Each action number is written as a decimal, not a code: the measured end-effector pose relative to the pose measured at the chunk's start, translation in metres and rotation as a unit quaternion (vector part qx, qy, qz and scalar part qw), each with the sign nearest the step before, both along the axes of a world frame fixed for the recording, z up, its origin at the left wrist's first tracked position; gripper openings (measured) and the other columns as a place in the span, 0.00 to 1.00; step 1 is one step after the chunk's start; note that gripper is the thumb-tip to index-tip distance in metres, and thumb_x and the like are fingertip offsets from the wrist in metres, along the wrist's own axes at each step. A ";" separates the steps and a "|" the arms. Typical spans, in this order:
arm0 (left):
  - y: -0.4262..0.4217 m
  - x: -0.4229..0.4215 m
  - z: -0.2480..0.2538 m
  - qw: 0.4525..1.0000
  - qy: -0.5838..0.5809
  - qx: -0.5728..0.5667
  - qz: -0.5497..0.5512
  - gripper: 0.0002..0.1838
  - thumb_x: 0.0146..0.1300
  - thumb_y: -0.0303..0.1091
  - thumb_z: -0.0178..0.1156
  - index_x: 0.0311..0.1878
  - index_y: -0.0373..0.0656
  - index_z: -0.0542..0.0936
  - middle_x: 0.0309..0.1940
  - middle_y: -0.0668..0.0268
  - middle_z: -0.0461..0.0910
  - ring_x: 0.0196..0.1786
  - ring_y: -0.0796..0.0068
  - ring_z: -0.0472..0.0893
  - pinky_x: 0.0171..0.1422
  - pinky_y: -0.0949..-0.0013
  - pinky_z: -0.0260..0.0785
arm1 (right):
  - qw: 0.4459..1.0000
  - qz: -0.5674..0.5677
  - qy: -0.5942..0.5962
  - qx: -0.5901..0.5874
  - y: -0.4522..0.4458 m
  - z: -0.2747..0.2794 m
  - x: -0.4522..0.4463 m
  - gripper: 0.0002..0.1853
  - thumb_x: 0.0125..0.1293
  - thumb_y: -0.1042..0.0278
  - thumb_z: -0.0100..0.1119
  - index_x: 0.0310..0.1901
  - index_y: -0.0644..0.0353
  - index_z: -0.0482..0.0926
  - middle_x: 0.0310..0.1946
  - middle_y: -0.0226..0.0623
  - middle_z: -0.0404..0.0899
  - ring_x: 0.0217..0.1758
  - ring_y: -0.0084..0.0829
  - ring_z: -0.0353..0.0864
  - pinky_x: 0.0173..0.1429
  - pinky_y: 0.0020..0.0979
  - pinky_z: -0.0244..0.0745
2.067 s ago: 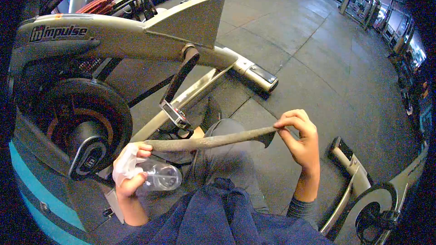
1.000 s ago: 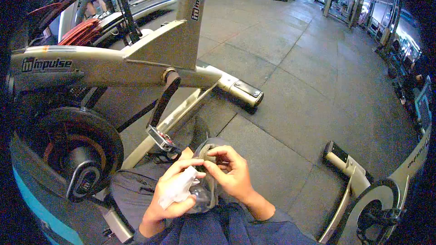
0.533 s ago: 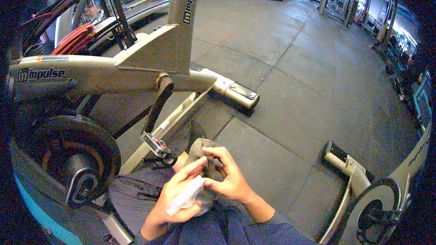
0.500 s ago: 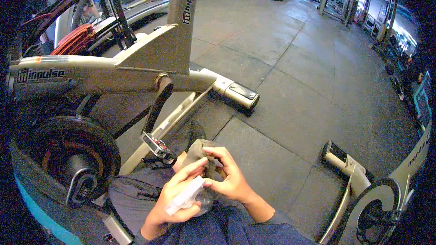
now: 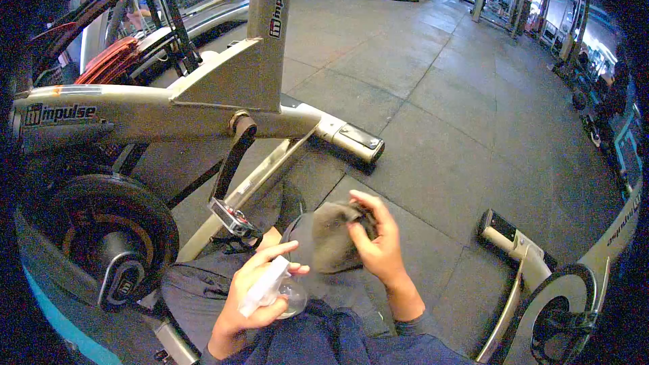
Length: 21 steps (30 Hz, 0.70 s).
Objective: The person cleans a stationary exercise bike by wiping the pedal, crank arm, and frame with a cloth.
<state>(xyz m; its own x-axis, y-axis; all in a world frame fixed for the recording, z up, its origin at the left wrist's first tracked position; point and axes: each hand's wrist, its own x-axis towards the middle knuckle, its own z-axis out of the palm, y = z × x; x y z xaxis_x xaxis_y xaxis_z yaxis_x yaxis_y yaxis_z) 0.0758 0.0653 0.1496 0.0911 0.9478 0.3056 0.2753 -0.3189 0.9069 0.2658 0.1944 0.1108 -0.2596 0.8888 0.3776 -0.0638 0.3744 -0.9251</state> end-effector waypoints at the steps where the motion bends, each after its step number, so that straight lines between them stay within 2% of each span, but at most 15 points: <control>1: 0.000 -0.001 0.001 1.000 0.008 0.004 0.017 0.23 0.43 0.24 0.59 0.48 0.36 0.79 0.58 0.48 0.72 0.56 0.57 0.78 0.55 0.65 0.71 | 0.998 -0.041 -0.018 0.031 0.002 0.002 0.002 0.21 0.56 0.82 0.53 0.54 0.63 0.73 0.45 0.39 0.76 0.52 0.32 0.75 0.58 0.29 0.67; 3: 0.000 0.001 -0.010 0.999 -0.031 0.019 0.038 0.23 0.42 0.24 0.59 0.47 0.35 0.79 0.56 0.48 0.74 0.55 0.58 0.78 0.54 0.66 0.71 | 0.985 -0.067 -0.074 0.139 0.004 0.003 0.003 0.20 0.55 0.82 0.53 0.52 0.62 0.74 0.43 0.42 0.78 0.49 0.38 0.77 0.56 0.32 0.70; 7: 0.000 -0.001 -0.010 0.997 -0.032 0.029 0.057 0.24 0.41 0.24 0.58 0.47 0.33 0.78 0.54 0.49 0.75 0.55 0.58 0.78 0.55 0.64 0.71 | 0.953 0.036 -0.189 0.233 -0.010 -0.010 -0.007 0.21 0.54 0.80 0.53 0.53 0.59 0.75 0.45 0.43 0.78 0.49 0.43 0.77 0.55 0.39 0.71; 10: 0.000 -0.005 -0.006 0.997 0.013 0.035 0.074 0.26 0.41 0.24 0.58 0.50 0.33 0.77 0.52 0.52 0.77 0.55 0.59 0.78 0.56 0.65 0.70 | 0.894 0.242 -0.321 0.200 -0.022 -0.039 -0.008 0.19 0.58 0.73 0.56 0.53 0.57 0.75 0.46 0.44 0.77 0.50 0.44 0.76 0.56 0.40 0.71; 11: -0.001 -0.006 -0.005 0.995 0.043 0.031 0.087 0.28 0.41 0.24 0.58 0.52 0.33 0.76 0.50 0.53 0.77 0.55 0.60 0.78 0.56 0.65 0.70 | 0.858 0.326 -0.358 0.170 -0.023 -0.047 -0.006 0.19 0.59 0.70 0.56 0.54 0.56 0.74 0.47 0.44 0.77 0.50 0.45 0.76 0.56 0.40 0.71; 12: -0.002 -0.008 -0.007 0.995 0.044 0.030 0.085 0.28 0.41 0.24 0.58 0.52 0.33 0.76 0.50 0.53 0.77 0.55 0.60 0.78 0.56 0.65 0.70 | 0.782 0.407 -0.463 0.092 -0.022 -0.048 -0.005 0.20 0.61 0.64 0.57 0.55 0.56 0.74 0.48 0.45 0.76 0.53 0.46 0.74 0.57 0.40 0.70; 13: -0.002 -0.010 -0.011 0.995 0.043 0.038 0.085 0.32 0.40 0.23 0.56 0.56 0.31 0.72 0.50 0.53 0.76 0.53 0.61 0.78 0.57 0.64 0.70 | 0.783 0.407 -0.462 0.092 -0.021 -0.046 -0.006 0.20 0.61 0.64 0.57 0.55 0.56 0.74 0.48 0.45 0.76 0.53 0.46 0.74 0.57 0.40 0.70; 14: -0.003 -0.011 -0.013 0.995 0.041 0.045 0.085 0.36 0.39 0.22 0.55 0.60 0.29 0.67 0.49 0.52 0.75 0.52 0.62 0.79 0.57 0.63 0.70 | 0.827 0.344 -0.427 0.123 -0.019 -0.042 -0.006 0.20 0.61 0.63 0.57 0.55 0.56 0.74 0.49 0.45 0.76 0.53 0.46 0.74 0.57 0.40 0.70; 15: -0.004 -0.009 -0.013 0.995 0.041 0.045 0.085 0.36 0.39 0.22 0.55 0.60 0.29 0.67 0.49 0.52 0.75 0.52 0.62 0.79 0.57 0.63 0.70 | 0.865 0.278 -0.388 0.153 -0.018 -0.039 -0.006 0.20 0.61 0.63 0.57 0.55 0.56 0.74 0.49 0.44 0.76 0.54 0.45 0.74 0.58 0.39 0.70; 16: -0.003 -0.006 -0.012 0.994 0.008 0.039 0.099 0.36 0.41 0.22 0.56 0.60 0.30 0.68 0.45 0.54 0.78 0.49 0.62 0.80 0.57 0.64 0.71 | 0.868 0.248 -0.398 0.166 -0.013 -0.047 -0.006 0.25 0.60 0.58 0.59 0.58 0.55 0.72 0.54 0.46 0.73 0.58 0.47 0.71 0.61 0.41 0.68; 17: -0.003 -0.004 -0.012 0.993 -0.024 0.033 0.114 0.35 0.43 0.23 0.57 0.61 0.31 0.69 0.42 0.57 0.81 0.47 0.62 0.81 0.56 0.65 0.71 | 0.868 0.247 -0.397 0.167 -0.012 -0.048 -0.007 0.25 0.60 0.58 0.59 0.58 0.55 0.72 0.54 0.46 0.73 0.58 0.47 0.71 0.61 0.41 0.68; 19: -0.004 -0.003 -0.013 0.993 -0.033 0.023 0.108 0.35 0.43 0.22 0.57 0.62 0.30 0.68 0.40 0.57 0.81 0.45 0.63 0.81 0.55 0.65 0.71 | 0.853 0.161 -0.440 0.229 -0.012 -0.049 -0.009 0.33 0.59 0.48 0.60 0.63 0.54 0.66 0.60 0.49 0.68 0.65 0.50 0.65 0.64 0.46 0.64; 20: -0.004 -0.003 -0.014 0.994 -0.044 0.012 0.103 0.36 0.43 0.22 0.57 0.63 0.30 0.67 0.38 0.57 0.81 0.43 0.64 0.82 0.55 0.65 0.71 | 0.824 0.194 -0.493 0.201 -0.012 -0.062 -0.010 0.47 0.51 0.39 0.64 0.69 0.53 0.58 0.68 0.54 0.55 0.71 0.57 0.53 0.69 0.52 0.56; 21: -0.004 -0.003 -0.014 0.994 -0.044 0.012 0.103 0.36 0.43 0.22 0.57 0.63 0.30 0.67 0.38 0.57 0.81 0.43 0.64 0.82 0.55 0.65 0.71 | 0.824 0.194 -0.494 0.201 -0.017 -0.069 -0.011 0.47 0.51 0.39 0.64 0.69 0.53 0.58 0.68 0.54 0.55 0.71 0.57 0.53 0.69 0.52 0.56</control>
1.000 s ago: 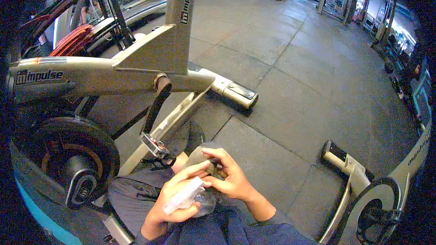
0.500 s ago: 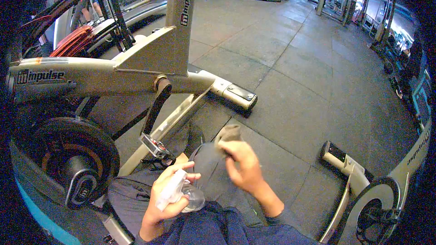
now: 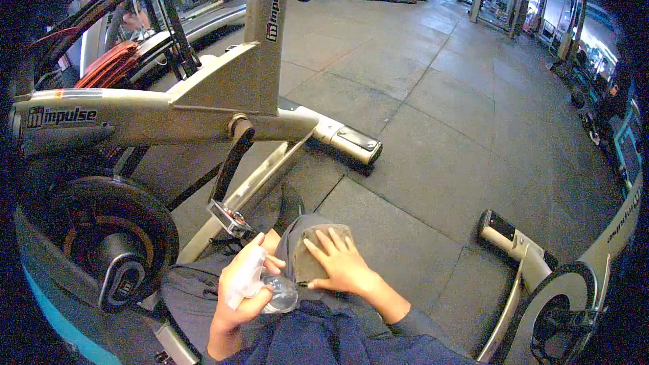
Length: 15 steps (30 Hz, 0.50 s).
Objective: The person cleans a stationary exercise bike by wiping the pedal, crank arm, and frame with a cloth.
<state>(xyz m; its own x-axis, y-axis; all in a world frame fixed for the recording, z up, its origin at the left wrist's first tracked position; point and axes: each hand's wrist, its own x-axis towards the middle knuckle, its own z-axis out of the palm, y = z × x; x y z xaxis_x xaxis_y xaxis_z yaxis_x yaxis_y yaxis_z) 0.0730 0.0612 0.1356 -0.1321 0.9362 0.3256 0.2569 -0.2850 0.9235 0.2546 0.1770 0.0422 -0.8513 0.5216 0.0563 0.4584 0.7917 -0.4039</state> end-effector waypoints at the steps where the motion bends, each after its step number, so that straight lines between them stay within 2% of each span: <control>1: 0.000 -0.001 0.000 1.000 0.005 0.000 -0.013 0.38 0.41 0.20 0.55 0.64 0.29 0.65 0.36 0.58 0.79 0.44 0.64 0.81 0.54 0.65 0.71 | 0.998 -0.011 -0.054 0.000 -0.007 -0.006 -0.004 0.52 0.46 0.37 0.66 0.71 0.50 0.54 0.70 0.51 0.49 0.73 0.57 0.48 0.69 0.56 0.54; 3: 0.001 -0.001 -0.002 1.000 0.009 -0.001 -0.025 0.41 0.39 0.17 0.53 0.65 0.28 0.62 0.33 0.58 0.78 0.45 0.65 0.80 0.54 0.65 0.71 | 0.991 -0.035 -0.128 0.015 -0.019 -0.019 -0.014 0.62 0.39 0.32 0.69 0.73 0.46 0.45 0.75 0.47 0.37 0.75 0.58 0.38 0.69 0.62 0.50; 4: 0.002 -0.001 -0.003 1.000 0.001 0.004 -0.017 0.39 0.41 0.19 0.55 0.64 0.29 0.64 0.34 0.59 0.79 0.43 0.65 0.81 0.53 0.66 0.71 | 0.991 -0.034 -0.128 0.014 -0.019 -0.023 -0.014 0.62 0.39 0.32 0.69 0.73 0.46 0.45 0.75 0.47 0.37 0.75 0.58 0.38 0.69 0.62 0.50; 6: 0.002 0.001 -0.004 1.000 -0.009 0.008 -0.009 0.37 0.43 0.21 0.56 0.63 0.30 0.67 0.34 0.59 0.80 0.42 0.66 0.82 0.53 0.66 0.72 | 0.997 -0.069 -0.042 0.017 -0.019 -0.028 -0.014 0.61 0.40 0.32 0.68 0.73 0.46 0.46 0.74 0.46 0.40 0.75 0.57 0.40 0.68 0.61 0.51; 7: 0.003 0.001 -0.004 1.000 -0.002 0.008 -0.010 0.37 0.43 0.21 0.57 0.63 0.31 0.67 0.34 0.59 0.80 0.42 0.66 0.82 0.52 0.66 0.72 | 0.996 -0.092 -0.015 0.014 -0.018 -0.026 -0.015 0.55 0.46 0.43 0.68 0.72 0.49 0.48 0.73 0.44 0.45 0.76 0.51 0.44 0.69 0.56 0.53; 8: 0.003 0.001 -0.004 1.000 0.005 0.008 -0.011 0.37 0.43 0.21 0.57 0.63 0.31 0.67 0.34 0.59 0.80 0.41 0.66 0.82 0.52 0.66 0.73 | 0.996 -0.092 -0.015 0.014 -0.017 -0.029 -0.014 0.55 0.46 0.43 0.68 0.72 0.49 0.48 0.73 0.44 0.45 0.76 0.51 0.44 0.69 0.56 0.53; 10: 0.003 0.003 -0.005 1.000 -0.007 0.010 -0.014 0.37 0.43 0.21 0.57 0.63 0.31 0.67 0.34 0.59 0.80 0.41 0.66 0.82 0.52 0.66 0.73 | 0.990 -0.136 0.020 -0.012 -0.012 -0.035 -0.013 0.49 0.49 0.58 0.64 0.72 0.54 0.49 0.73 0.42 0.49 0.76 0.44 0.47 0.69 0.50 0.56; 11: 0.002 0.003 -0.005 1.000 -0.020 0.013 -0.016 0.37 0.43 0.21 0.57 0.63 0.31 0.67 0.34 0.59 0.80 0.41 0.66 0.82 0.52 0.66 0.73 | 0.984 -0.155 0.086 -0.016 -0.011 -0.035 -0.013 0.44 0.47 0.69 0.55 0.70 0.57 0.54 0.68 0.47 0.60 0.73 0.45 0.55 0.71 0.44 0.55; 12: 0.002 0.002 -0.006 1.000 -0.019 0.013 -0.015 0.37 0.43 0.21 0.57 0.63 0.31 0.67 0.34 0.59 0.80 0.41 0.66 0.82 0.52 0.66 0.73 | 0.984 -0.154 0.087 -0.016 -0.006 -0.039 -0.013 0.44 0.47 0.69 0.55 0.70 0.57 0.54 0.68 0.47 0.60 0.73 0.45 0.55 0.71 0.44 0.55; 14: 0.003 0.001 -0.006 0.999 -0.019 0.027 -0.021 0.37 0.42 0.21 0.57 0.63 0.31 0.67 0.34 0.59 0.80 0.42 0.65 0.82 0.52 0.66 0.73 | 0.957 -0.183 0.189 -0.125 0.007 -0.050 -0.011 0.38 0.53 0.67 0.56 0.68 0.63 0.58 0.64 0.47 0.65 0.69 0.45 0.62 0.70 0.40 0.58; 15: 0.003 0.002 -0.006 0.999 -0.019 0.027 -0.022 0.37 0.42 0.21 0.57 0.63 0.31 0.67 0.34 0.59 0.80 0.42 0.65 0.82 0.52 0.66 0.73 | 0.909 -0.229 0.254 -0.239 0.008 -0.026 -0.014 0.31 0.61 0.64 0.53 0.65 0.66 0.62 0.61 0.48 0.70 0.66 0.43 0.67 0.70 0.36 0.59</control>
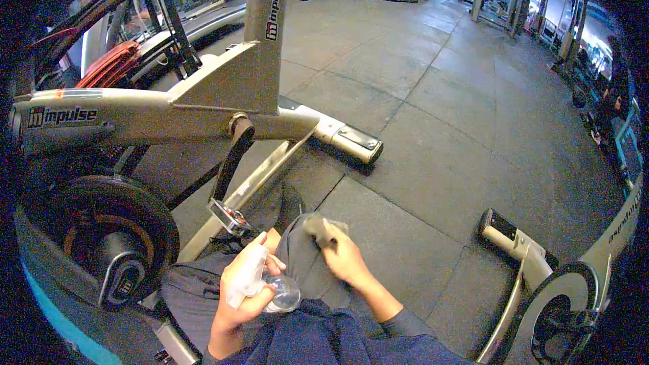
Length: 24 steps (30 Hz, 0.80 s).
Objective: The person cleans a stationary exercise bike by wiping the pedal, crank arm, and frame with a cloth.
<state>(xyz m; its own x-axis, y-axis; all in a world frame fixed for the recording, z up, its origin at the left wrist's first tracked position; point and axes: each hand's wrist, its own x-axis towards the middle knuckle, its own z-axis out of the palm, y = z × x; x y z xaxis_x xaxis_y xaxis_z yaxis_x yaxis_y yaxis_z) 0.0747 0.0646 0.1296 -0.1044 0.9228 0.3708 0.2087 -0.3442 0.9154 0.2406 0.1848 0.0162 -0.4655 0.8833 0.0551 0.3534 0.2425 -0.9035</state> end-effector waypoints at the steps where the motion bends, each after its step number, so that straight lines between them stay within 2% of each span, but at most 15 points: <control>1: 0.001 0.001 0.001 1.000 0.003 0.001 0.007 0.37 0.42 0.22 0.57 0.63 0.31 0.67 0.34 0.59 0.80 0.42 0.66 0.82 0.51 0.66 0.73 | 0.993 0.017 0.100 -0.053 0.014 -0.018 0.001 0.27 0.69 0.58 0.49 0.64 0.65 0.63 0.61 0.45 0.70 0.66 0.36 0.68 0.69 0.36 0.60; 3: 0.006 0.001 0.004 1.000 0.009 0.002 0.010 0.36 0.42 0.22 0.57 0.62 0.31 0.68 0.34 0.58 0.80 0.42 0.66 0.81 0.50 0.66 0.73 | 0.926 -0.047 0.259 -0.271 0.024 -0.004 -0.002 0.26 0.72 0.52 0.46 0.63 0.63 0.66 0.60 0.41 0.71 0.63 0.32 0.69 0.68 0.35 0.62; 4: 0.010 0.001 0.008 0.997 0.074 0.019 0.012 0.38 0.39 0.21 0.55 0.62 0.29 0.67 0.34 0.58 0.77 0.41 0.66 0.80 0.51 0.66 0.72 | 0.843 -0.045 0.387 -0.371 0.022 0.020 -0.006 0.26 0.72 0.50 0.43 0.62 0.62 0.68 0.60 0.39 0.72 0.61 0.33 0.72 0.66 0.36 0.65; 5: 0.014 0.000 0.011 0.989 0.139 0.037 0.014 0.39 0.37 0.20 0.54 0.63 0.27 0.66 0.33 0.58 0.74 0.39 0.65 0.78 0.52 0.66 0.70 | 0.794 -0.012 0.467 -0.388 0.024 0.026 -0.011 0.26 0.73 0.48 0.41 0.61 0.62 0.68 0.59 0.39 0.72 0.60 0.35 0.73 0.66 0.37 0.66; 7: 0.022 0.004 0.019 0.990 0.128 0.049 0.013 0.39 0.37 0.20 0.54 0.62 0.26 0.66 0.33 0.58 0.74 0.39 0.65 0.78 0.51 0.66 0.70 | 0.721 0.048 0.550 -0.419 0.034 0.014 -0.021 0.27 0.72 0.48 0.41 0.61 0.61 0.68 0.58 0.41 0.73 0.59 0.38 0.74 0.66 0.40 0.66; 8: 0.026 0.006 0.024 0.991 0.116 0.060 0.013 0.39 0.37 0.21 0.54 0.61 0.25 0.66 0.34 0.58 0.73 0.38 0.65 0.78 0.50 0.66 0.71 | 0.720 0.049 0.552 -0.419 0.038 0.005 -0.028 0.27 0.72 0.48 0.41 0.61 0.61 0.68 0.58 0.41 0.73 0.59 0.38 0.74 0.66 0.40 0.66; 10: 0.031 0.013 0.036 0.993 0.107 0.055 0.016 0.39 0.37 0.22 0.55 0.61 0.25 0.66 0.35 0.57 0.73 0.39 0.65 0.78 0.49 0.67 0.71 | 0.661 0.064 0.568 -0.486 0.041 -0.021 -0.041 0.25 0.70 0.51 0.42 0.61 0.62 0.68 0.58 0.46 0.73 0.60 0.42 0.74 0.66 0.44 0.67; 13: 0.047 0.012 0.037 0.989 0.126 0.072 0.002 0.39 0.37 0.23 0.55 0.61 0.25 0.66 0.36 0.57 0.72 0.39 0.66 0.78 0.48 0.67 0.71 | 0.557 0.031 0.596 -0.578 0.036 -0.034 -0.055 0.23 0.69 0.54 0.44 0.58 0.61 0.70 0.51 0.45 0.77 0.51 0.42 0.78 0.58 0.42 0.72; 15: 0.058 0.018 0.036 0.993 0.098 0.064 0.006 0.39 0.38 0.22 0.55 0.62 0.25 0.66 0.37 0.57 0.72 0.39 0.66 0.78 0.49 0.67 0.71 | 0.564 0.012 0.577 -0.591 0.034 -0.022 -0.055 0.20 0.69 0.55 0.44 0.54 0.60 0.72 0.47 0.43 0.79 0.47 0.40 0.79 0.54 0.41 0.74; 16: 0.066 0.017 0.031 0.993 0.088 0.077 -0.016 0.39 0.38 0.21 0.54 0.61 0.24 0.65 0.39 0.58 0.72 0.40 0.66 0.79 0.50 0.66 0.72 | 0.442 0.226 0.669 -0.553 0.031 -0.013 -0.062 0.23 0.68 0.54 0.43 0.57 0.61 0.70 0.52 0.43 0.76 0.53 0.41 0.76 0.61 0.43 0.68; 18: 0.080 0.024 0.033 0.995 0.060 0.080 -0.027 0.38 0.39 0.20 0.54 0.62 0.25 0.65 0.40 0.58 0.71 0.41 0.66 0.79 0.51 0.66 0.72 | 0.459 0.239 0.662 -0.543 0.027 -0.027 -0.059 0.21 0.68 0.55 0.45 0.55 0.61 0.70 0.53 0.39 0.74 0.56 0.36 0.73 0.67 0.41 0.63; 19: 0.086 0.027 0.034 0.995 0.034 0.082 -0.035 0.38 0.39 0.19 0.53 0.63 0.26 0.64 0.41 0.59 0.71 0.42 0.66 0.78 0.51 0.66 0.72 | 0.460 0.238 0.663 -0.541 0.025 -0.032 -0.061 0.21 0.68 0.55 0.45 0.55 0.61 0.70 0.53 0.39 0.74 0.56 0.36 0.73 0.67 0.41 0.63; 20: 0.092 0.028 0.031 0.997 0.002 0.062 -0.038 0.38 0.43 0.19 0.54 0.64 0.28 0.62 0.41 0.58 0.73 0.44 0.66 0.79 0.52 0.65 0.72 | 0.119 0.208 0.726 -0.645 0.023 -0.031 -0.069 0.20 0.69 0.57 0.45 0.55 0.61 0.69 0.54 0.38 0.73 0.56 0.35 0.72 0.67 0.38 0.63; 23: 0.112 0.031 0.010 0.998 0.039 0.046 0.023 0.35 0.46 0.20 0.55 0.63 0.29 0.62 0.42 0.57 0.76 0.46 0.67 0.79 0.53 0.64 0.72 | 0.281 0.352 0.747 -0.489 0.029 -0.025 -0.081 0.18 0.70 0.61 0.44 0.58 0.60 0.66 0.56 0.34 0.70 0.60 0.30 0.69 0.67 0.32 0.63; 24: 0.120 0.028 -0.006 0.991 0.101 0.081 0.035 0.33 0.48 0.21 0.59 0.61 0.30 0.63 0.44 0.56 0.78 0.47 0.67 0.80 0.53 0.64 0.73 | 0.470 0.277 0.702 -0.459 0.031 -0.040 -0.082 0.17 0.71 0.61 0.43 0.57 0.59 0.67 0.54 0.33 0.70 0.60 0.29 0.68 0.67 0.30 0.63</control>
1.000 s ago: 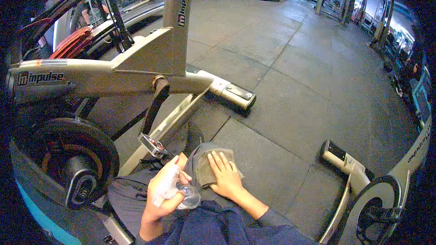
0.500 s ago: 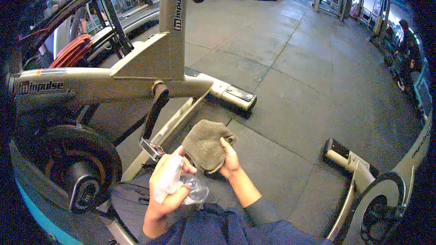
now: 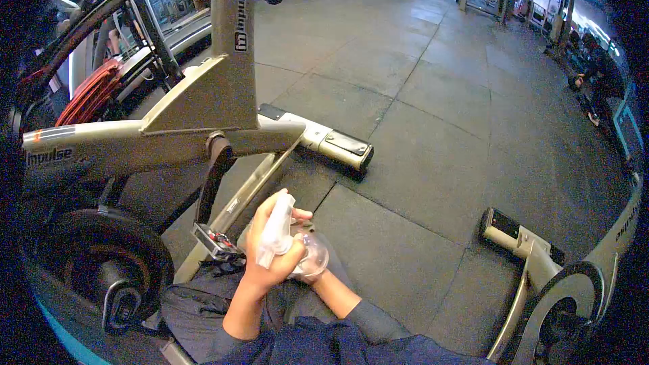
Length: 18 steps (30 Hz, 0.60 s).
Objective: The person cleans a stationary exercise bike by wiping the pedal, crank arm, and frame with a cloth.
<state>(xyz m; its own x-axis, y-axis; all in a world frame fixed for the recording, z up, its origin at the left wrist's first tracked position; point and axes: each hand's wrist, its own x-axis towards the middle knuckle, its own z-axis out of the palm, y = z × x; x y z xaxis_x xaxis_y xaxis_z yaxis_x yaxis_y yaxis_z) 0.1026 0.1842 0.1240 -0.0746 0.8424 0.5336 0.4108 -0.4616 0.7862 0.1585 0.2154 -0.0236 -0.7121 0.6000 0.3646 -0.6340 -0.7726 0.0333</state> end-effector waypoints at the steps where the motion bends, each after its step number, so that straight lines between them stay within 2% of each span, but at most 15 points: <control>1: 0.002 -0.001 -0.012 1.000 0.000 -0.004 -0.003 0.33 0.48 0.21 0.59 0.61 0.30 0.63 0.44 0.56 0.78 0.47 0.67 0.80 0.53 0.64 0.73 | 0.999 0.005 -0.040 -0.015 -0.002 -0.014 0.000 0.18 0.70 0.61 0.43 0.57 0.59 0.67 0.54 0.34 0.70 0.60 0.30 0.68 0.67 0.30 0.63; 3: 0.006 -0.001 -0.025 0.998 0.029 0.061 -0.011 0.33 0.50 0.28 0.66 0.60 0.35 0.65 0.44 0.57 0.79 0.46 0.65 0.81 0.50 0.65 0.73 | 0.997 0.040 -0.016 -0.062 0.000 -0.010 -0.002 0.18 0.69 0.61 0.43 0.57 0.59 0.67 0.55 0.35 0.70 0.60 0.31 0.68 0.67 0.31 0.63; 4: 0.007 -0.003 -0.026 0.998 0.034 0.055 -0.015 0.34 0.51 0.33 0.70 0.59 0.35 0.65 0.45 0.57 0.79 0.50 0.63 0.80 0.51 0.65 0.73 | 0.996 0.048 -0.008 -0.073 0.001 -0.010 -0.002 0.19 0.69 0.61 0.43 0.57 0.60 0.66 0.55 0.35 0.70 0.60 0.32 0.68 0.67 0.32 0.63; 7: 0.010 -0.005 -0.022 0.994 0.072 0.071 -0.042 0.35 0.49 0.34 0.72 0.58 0.36 0.65 0.47 0.58 0.79 0.50 0.61 0.80 0.52 0.64 0.72 | 0.995 0.057 0.005 -0.087 0.002 -0.008 0.002 0.20 0.68 0.61 0.44 0.58 0.60 0.66 0.55 0.36 0.70 0.61 0.34 0.68 0.67 0.34 0.62; 8: 0.009 -0.003 -0.024 0.998 0.032 0.029 -0.055 0.37 0.47 0.35 0.74 0.58 0.37 0.65 0.47 0.58 0.79 0.49 0.62 0.80 0.52 0.64 0.72 | 0.995 0.055 0.008 -0.088 0.002 -0.008 0.005 0.20 0.67 0.61 0.44 0.58 0.61 0.66 0.56 0.37 0.70 0.61 0.34 0.68 0.67 0.34 0.62; 11: 0.011 -0.003 -0.023 0.998 0.054 0.025 -0.033 0.37 0.47 0.35 0.74 0.58 0.38 0.65 0.45 0.59 0.79 0.47 0.62 0.80 0.52 0.64 0.71 | 0.993 0.058 0.019 -0.096 0.005 -0.010 0.003 0.21 0.66 0.61 0.44 0.58 0.61 0.66 0.56 0.38 0.70 0.61 0.36 0.68 0.68 0.36 0.62; 12: 0.013 -0.004 -0.028 0.999 0.015 -0.010 -0.028 0.34 0.48 0.32 0.72 0.57 0.37 0.67 0.43 0.58 0.79 0.46 0.62 0.80 0.50 0.65 0.71 | 0.993 0.062 0.027 -0.098 0.006 -0.010 -0.001 0.22 0.66 0.61 0.44 0.58 0.62 0.66 0.56 0.39 0.70 0.61 0.37 0.68 0.68 0.36 0.62; 15: 0.022 -0.010 -0.039 0.999 0.017 -0.021 -0.024 0.29 0.49 0.26 0.67 0.55 0.35 0.68 0.42 0.56 0.78 0.46 0.63 0.80 0.50 0.66 0.71 | 0.992 0.050 0.049 -0.105 0.010 -0.010 -0.003 0.23 0.64 0.61 0.44 0.59 0.62 0.66 0.57 0.40 0.70 0.62 0.39 0.67 0.68 0.38 0.62; 16: 0.022 -0.008 -0.037 0.999 -0.023 -0.041 -0.021 0.26 0.49 0.22 0.62 0.55 0.34 0.69 0.42 0.57 0.77 0.47 0.65 0.79 0.50 0.66 0.71 | 0.992 0.041 0.058 -0.107 0.012 -0.010 -0.001 0.23 0.64 0.61 0.45 0.59 0.63 0.66 0.57 0.40 0.70 0.62 0.40 0.67 0.68 0.39 0.62; 17: 0.022 -0.007 -0.037 0.999 -0.021 -0.043 -0.017 0.26 0.49 0.22 0.62 0.55 0.34 0.69 0.42 0.57 0.77 0.47 0.65 0.79 0.50 0.66 0.71 | 0.991 0.031 0.064 -0.110 0.014 -0.011 0.001 0.24 0.64 0.61 0.45 0.59 0.63 0.66 0.57 0.41 0.70 0.62 0.40 0.67 0.68 0.39 0.62; 18: 0.022 -0.006 -0.036 0.993 -0.107 -0.048 -0.011 0.26 0.49 0.21 0.61 0.54 0.35 0.69 0.43 0.58 0.76 0.48 0.67 0.78 0.51 0.66 0.71 | 0.991 0.011 0.063 -0.115 0.015 -0.011 0.004 0.24 0.63 0.61 0.45 0.59 0.63 0.66 0.57 0.41 0.70 0.62 0.41 0.67 0.68 0.40 0.62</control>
